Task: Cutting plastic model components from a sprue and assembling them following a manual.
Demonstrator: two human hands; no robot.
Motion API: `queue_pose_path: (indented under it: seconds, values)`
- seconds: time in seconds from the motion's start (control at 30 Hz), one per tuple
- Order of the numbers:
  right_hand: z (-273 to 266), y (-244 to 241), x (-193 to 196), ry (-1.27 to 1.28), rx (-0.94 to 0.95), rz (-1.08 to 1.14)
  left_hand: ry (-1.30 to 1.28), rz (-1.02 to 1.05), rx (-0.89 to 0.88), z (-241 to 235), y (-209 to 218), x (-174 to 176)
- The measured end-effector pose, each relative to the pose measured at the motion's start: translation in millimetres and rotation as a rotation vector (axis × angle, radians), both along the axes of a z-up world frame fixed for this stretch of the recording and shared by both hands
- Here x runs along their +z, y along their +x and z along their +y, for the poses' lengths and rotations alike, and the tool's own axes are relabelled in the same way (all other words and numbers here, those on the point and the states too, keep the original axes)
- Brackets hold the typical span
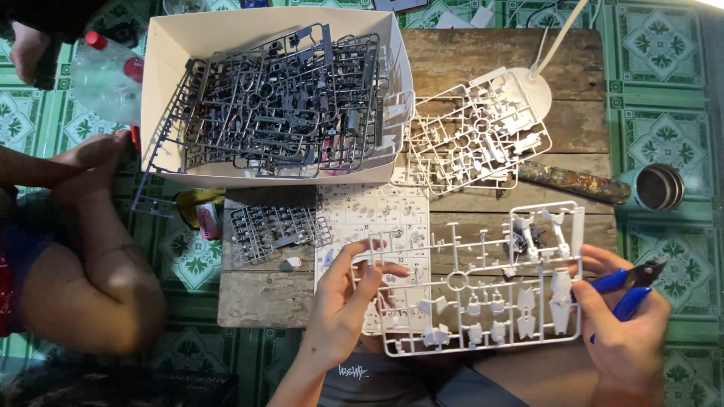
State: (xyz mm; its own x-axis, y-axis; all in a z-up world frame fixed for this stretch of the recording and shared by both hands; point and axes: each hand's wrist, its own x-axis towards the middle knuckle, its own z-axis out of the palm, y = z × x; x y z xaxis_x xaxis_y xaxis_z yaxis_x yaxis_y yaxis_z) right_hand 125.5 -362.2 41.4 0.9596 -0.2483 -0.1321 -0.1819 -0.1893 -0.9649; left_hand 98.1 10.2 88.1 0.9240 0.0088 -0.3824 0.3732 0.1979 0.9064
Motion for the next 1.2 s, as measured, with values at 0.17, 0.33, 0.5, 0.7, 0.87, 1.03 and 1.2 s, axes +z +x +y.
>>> queue_pose_path:
  seconds: [0.17,0.33,0.5,0.7,0.87,1.03,1.2]
  values:
    - [10.3,1.7,41.5,-0.231,0.103,0.147,0.095,0.022,0.094,-1.1,-4.3,1.1]
    - [5.4,7.5,78.7,-0.402,0.218,0.132,0.1,0.081,0.067,2.7,-6.6,6.9]
    - [-1.0,21.4,108.0,-0.677,0.6,-0.075,-0.04,0.056,-0.039,2.8,-12.4,-1.9]
    - [44.9,42.4,122.9,-0.901,1.01,0.02,-0.117,0.101,-0.164,8.6,-11.6,-0.9]
    - [76.8,27.8,123.3,-0.547,1.205,0.129,-0.155,0.104,-0.182,3.1,-16.9,5.8]
    - [82.2,17.1,124.9,0.166,1.086,0.361,-0.124,0.045,-0.156,1.3,-22.6,6.2]
    - [107.0,16.5,132.6,0.247,0.847,1.084,-0.004,0.002,-0.085,-2.5,-26.8,9.8]
